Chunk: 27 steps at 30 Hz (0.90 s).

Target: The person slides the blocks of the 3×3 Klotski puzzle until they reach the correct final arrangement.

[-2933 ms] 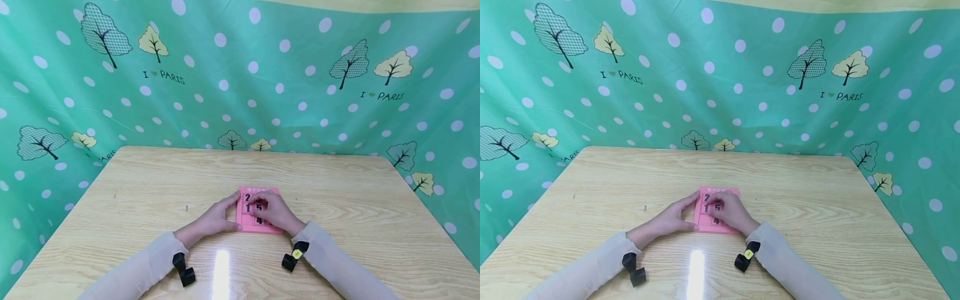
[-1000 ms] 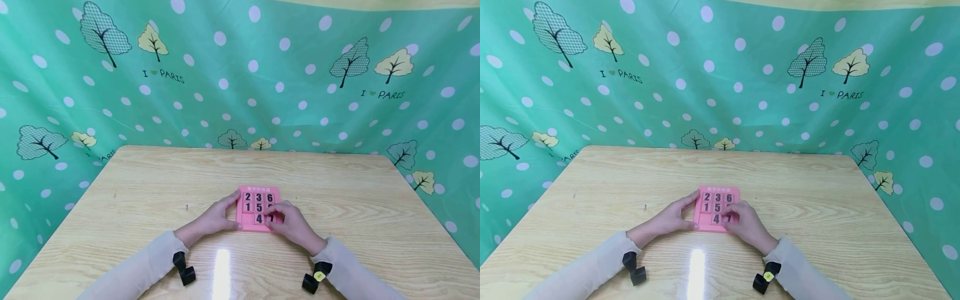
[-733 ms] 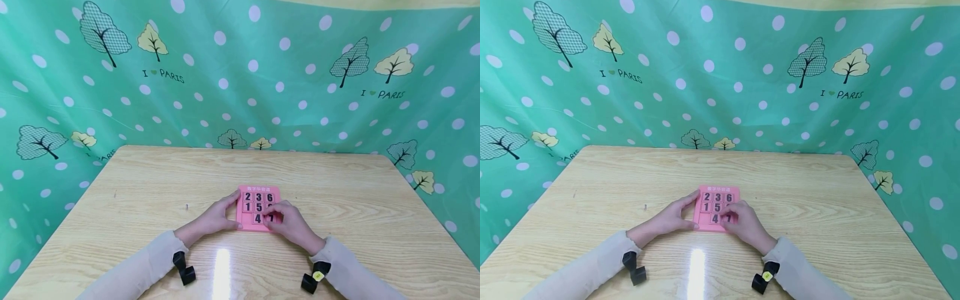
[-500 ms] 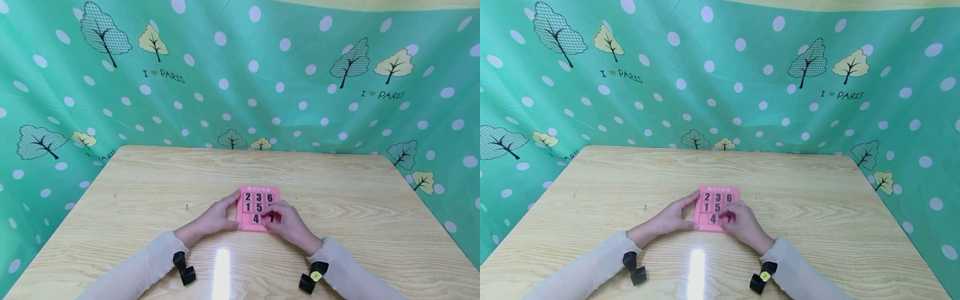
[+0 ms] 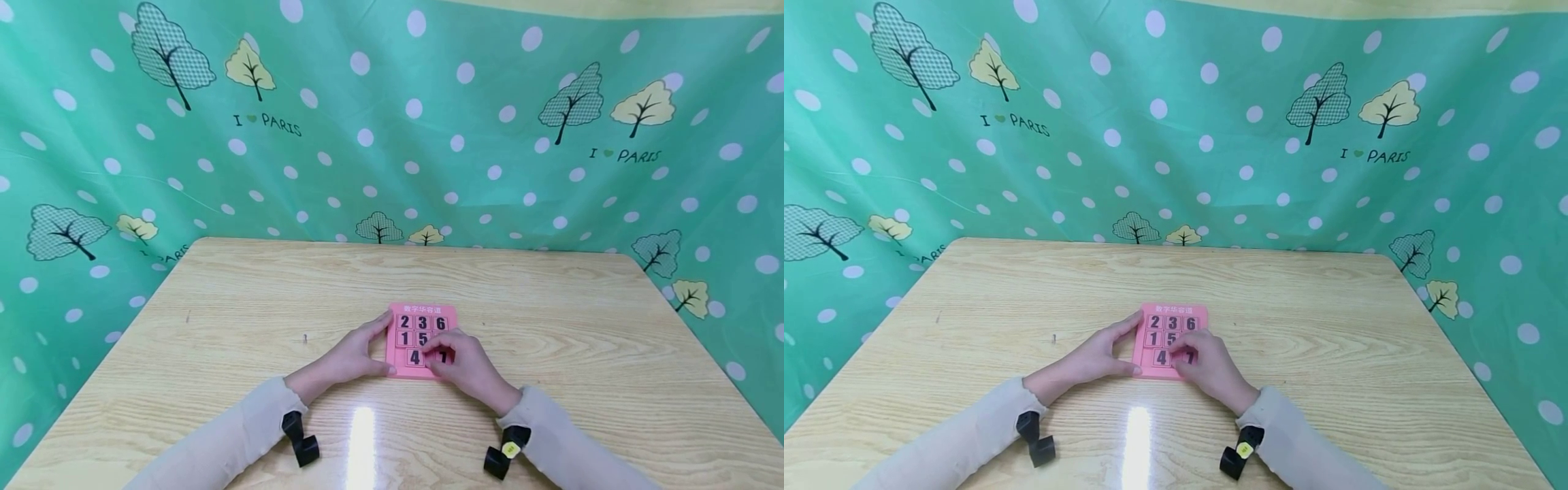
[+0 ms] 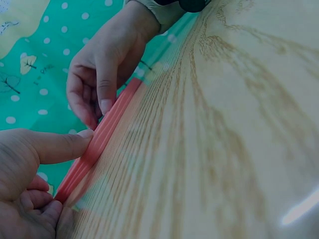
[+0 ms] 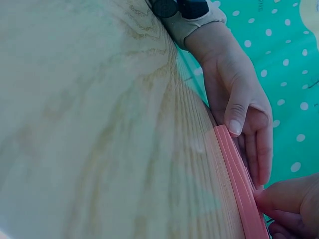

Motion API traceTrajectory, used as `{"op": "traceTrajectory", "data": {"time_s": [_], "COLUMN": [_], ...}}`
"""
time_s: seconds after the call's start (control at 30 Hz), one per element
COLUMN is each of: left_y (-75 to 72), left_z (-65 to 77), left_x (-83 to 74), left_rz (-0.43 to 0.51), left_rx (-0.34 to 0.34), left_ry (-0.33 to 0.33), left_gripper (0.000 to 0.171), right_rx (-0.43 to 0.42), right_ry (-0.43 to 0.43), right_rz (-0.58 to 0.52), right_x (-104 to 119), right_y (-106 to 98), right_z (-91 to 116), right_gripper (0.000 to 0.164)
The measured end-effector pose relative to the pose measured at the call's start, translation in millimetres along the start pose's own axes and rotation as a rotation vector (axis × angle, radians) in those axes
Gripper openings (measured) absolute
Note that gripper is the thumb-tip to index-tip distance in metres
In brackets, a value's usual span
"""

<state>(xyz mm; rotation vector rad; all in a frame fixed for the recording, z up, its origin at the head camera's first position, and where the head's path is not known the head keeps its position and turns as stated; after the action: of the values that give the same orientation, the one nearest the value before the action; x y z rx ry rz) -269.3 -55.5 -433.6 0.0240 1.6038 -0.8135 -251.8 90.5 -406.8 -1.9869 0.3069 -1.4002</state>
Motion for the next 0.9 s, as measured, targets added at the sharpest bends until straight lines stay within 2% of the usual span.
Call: {"op": "traceTrajectory", "data": {"time_s": [0.33, 0.5, 0.9], "left_y": [0.3, 0.3, 0.5], "left_z": [-1.1, -0.9, -1.1], "left_x": [3.2, 3.2, 2.6], "left_rz": [0.029, 0.019, 0.015], "left_rx": [0.001, -0.002, -0.009], "left_ry": [0.008, 0.007, 0.013], "left_gripper": [0.097, 0.097, 0.097], "right_rx": [0.005, 0.005, 0.012], "right_ry": [0.013, -0.024, -0.034], "right_rz": [-0.017, -0.014, -0.014], "right_x": [0.8, 5.2, 7.8], "right_y": [5.8, 9.1, 11.2], "right_z": [-2.9, -4.6, -5.8], "right_gripper": [0.021, 0.022, 0.021]}}
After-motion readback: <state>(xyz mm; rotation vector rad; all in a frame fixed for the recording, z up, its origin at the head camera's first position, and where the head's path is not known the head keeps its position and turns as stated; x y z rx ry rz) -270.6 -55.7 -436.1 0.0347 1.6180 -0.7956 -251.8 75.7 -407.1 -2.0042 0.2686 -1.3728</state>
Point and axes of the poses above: each hand's wrist, its own z-axis away from the middle knuckle, its own y-axis out of the palm, x = y × z, the point moved 10 cm from there along -z, towards the middle knuckle
